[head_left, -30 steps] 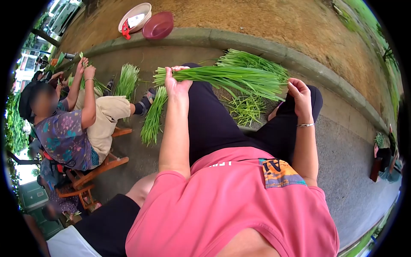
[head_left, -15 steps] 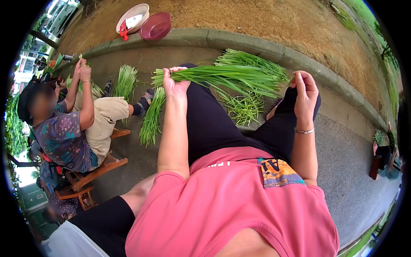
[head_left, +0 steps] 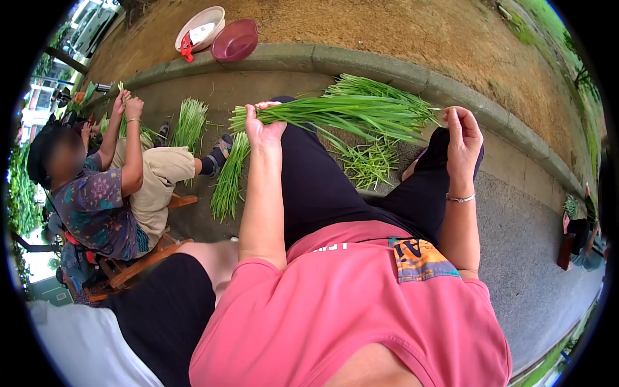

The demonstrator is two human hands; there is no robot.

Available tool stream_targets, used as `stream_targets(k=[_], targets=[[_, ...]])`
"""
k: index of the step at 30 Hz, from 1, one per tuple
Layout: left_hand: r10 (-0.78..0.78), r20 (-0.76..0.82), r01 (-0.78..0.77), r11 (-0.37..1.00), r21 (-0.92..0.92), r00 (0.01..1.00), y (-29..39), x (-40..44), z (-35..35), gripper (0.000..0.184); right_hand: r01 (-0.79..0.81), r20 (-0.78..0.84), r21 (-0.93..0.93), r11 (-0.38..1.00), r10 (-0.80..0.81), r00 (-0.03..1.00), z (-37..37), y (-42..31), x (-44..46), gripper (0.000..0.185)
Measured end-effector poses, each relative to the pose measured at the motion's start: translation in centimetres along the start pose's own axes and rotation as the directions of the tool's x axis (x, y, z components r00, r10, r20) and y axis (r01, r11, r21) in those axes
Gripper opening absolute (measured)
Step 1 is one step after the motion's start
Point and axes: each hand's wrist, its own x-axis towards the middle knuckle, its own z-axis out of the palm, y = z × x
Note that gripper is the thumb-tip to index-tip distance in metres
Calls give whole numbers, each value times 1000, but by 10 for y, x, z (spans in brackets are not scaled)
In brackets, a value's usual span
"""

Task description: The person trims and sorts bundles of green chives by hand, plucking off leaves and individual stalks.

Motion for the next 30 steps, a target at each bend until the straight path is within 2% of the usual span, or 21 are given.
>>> stream_targets(k=[1, 2, 4, 8, 14, 16, 19, 23, 25, 29, 30], targets=[[-9, 4, 9, 1000, -5, 1000, 0, 0, 0, 45, -34, 69, 42, 999, 31, 997, -1, -2, 0, 13], [-10, 5, 10, 1000, -3, 1000, 0, 0, 0, 45, -34, 68, 43, 998, 31, 997, -1, -3, -1, 13], [9, -6, -9, 1000, 20, 1000, 0, 1, -1, 45, -81, 312, -60, 995, 96, 945, 1, -6, -3, 14], [19, -16, -19, 1000, 24, 1000, 1, 2, -1, 46, -77, 425, -84, 993, 106, 899, 13, -10, -7, 16], [1, -7, -1, 1000, 3, 1000, -2, -3, 1, 47, -178, 457, -36, 983, 174, 872, 19, -3, -13, 13], [11, -2, -11, 1000, 20, 1000, -3, -4, 2, 47, -113, 478, -161, 981, 177, 860, 15, 0, -12, 11], [-1, 0, 1, 1000, 18, 1000, -4, -6, 2, 47, -46, 458, -126, 991, 100, 884, 18, -1, -13, 9], [-6, -3, 6, 1000, 1, 1000, -3, -5, 2, 48, -82, 425, -140, 987, 135, 895, 21, -9, -12, 9], [18, -11, -17, 1000, 19, 1000, -3, -4, 1, 47, -51, 402, -212, 976, 134, 906, 23, -7, -12, 10], [39, -13, -39, 998, 48, 999, -2, -1, -1, 47, -13, 410, -214, 977, 102, 906, 28, -6, -12, 11], [27, 0, -26, 999, 41, 1000, -2, -1, -1, 46, 45, 417, -230, 972, 57, 907, 29, -5, -12, 12]])
